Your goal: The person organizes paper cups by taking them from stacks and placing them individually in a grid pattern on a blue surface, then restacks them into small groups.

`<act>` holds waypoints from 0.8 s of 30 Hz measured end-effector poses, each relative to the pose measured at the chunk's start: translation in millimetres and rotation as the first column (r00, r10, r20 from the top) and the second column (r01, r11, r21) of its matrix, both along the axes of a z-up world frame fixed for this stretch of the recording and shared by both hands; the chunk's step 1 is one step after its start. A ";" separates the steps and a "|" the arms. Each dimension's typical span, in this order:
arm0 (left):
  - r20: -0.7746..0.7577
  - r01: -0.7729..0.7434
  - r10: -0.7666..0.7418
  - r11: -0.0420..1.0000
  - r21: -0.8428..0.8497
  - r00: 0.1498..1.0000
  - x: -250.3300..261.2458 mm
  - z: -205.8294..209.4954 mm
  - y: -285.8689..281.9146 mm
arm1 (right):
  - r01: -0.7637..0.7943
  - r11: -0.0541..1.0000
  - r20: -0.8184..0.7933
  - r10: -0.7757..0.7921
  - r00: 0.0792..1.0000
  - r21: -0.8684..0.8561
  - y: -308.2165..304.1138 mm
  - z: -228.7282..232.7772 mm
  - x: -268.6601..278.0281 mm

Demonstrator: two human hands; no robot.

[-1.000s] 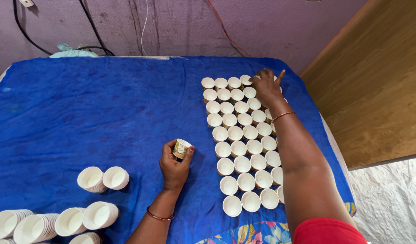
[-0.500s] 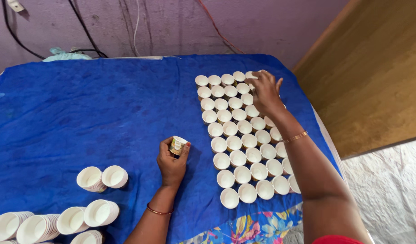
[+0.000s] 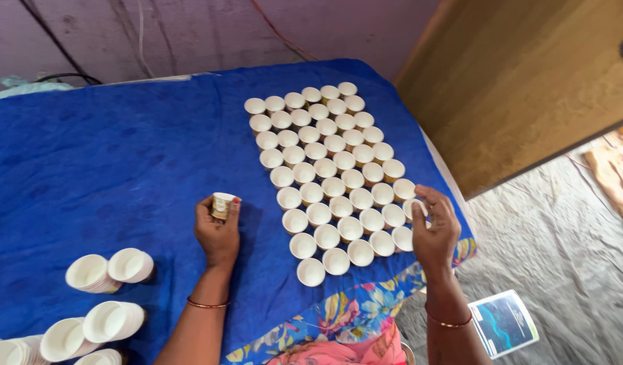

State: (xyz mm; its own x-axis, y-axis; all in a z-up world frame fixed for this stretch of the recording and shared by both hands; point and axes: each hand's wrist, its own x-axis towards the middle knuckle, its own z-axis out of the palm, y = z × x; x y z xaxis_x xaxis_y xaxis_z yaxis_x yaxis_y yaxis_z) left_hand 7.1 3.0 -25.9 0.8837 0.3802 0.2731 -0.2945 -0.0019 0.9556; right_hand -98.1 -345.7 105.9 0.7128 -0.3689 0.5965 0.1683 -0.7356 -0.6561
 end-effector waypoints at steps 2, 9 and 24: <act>0.050 0.042 -0.038 0.997 -0.069 0.998 4.4 -2.8 0.5 | -0.050 0.996 0.025 0.048 0.999 0.070 0.6 -3.5 -12.3; -0.096 -0.011 0.020 0.996 0.091 0.995 1.9 9.4 0.0 | -0.023 0.990 -0.104 0.038 0.994 0.140 31.3 -6.2 -32.6; -0.252 0.318 -0.370 0.921 -0.225 0.894 -41.1 52.2 16.3 | -0.754 0.603 -0.129 0.796 0.592 0.260 143.8 -27.5 -88.5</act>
State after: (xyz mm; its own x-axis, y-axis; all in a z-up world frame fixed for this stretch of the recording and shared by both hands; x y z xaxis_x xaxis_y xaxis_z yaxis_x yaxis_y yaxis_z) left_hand -34.0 19.4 26.3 0.9971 0.0562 -0.0512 0.0374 0.2230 0.9741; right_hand -186.6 -201.9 78.4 0.8697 0.3108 0.3835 0.4681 -0.2727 -0.8406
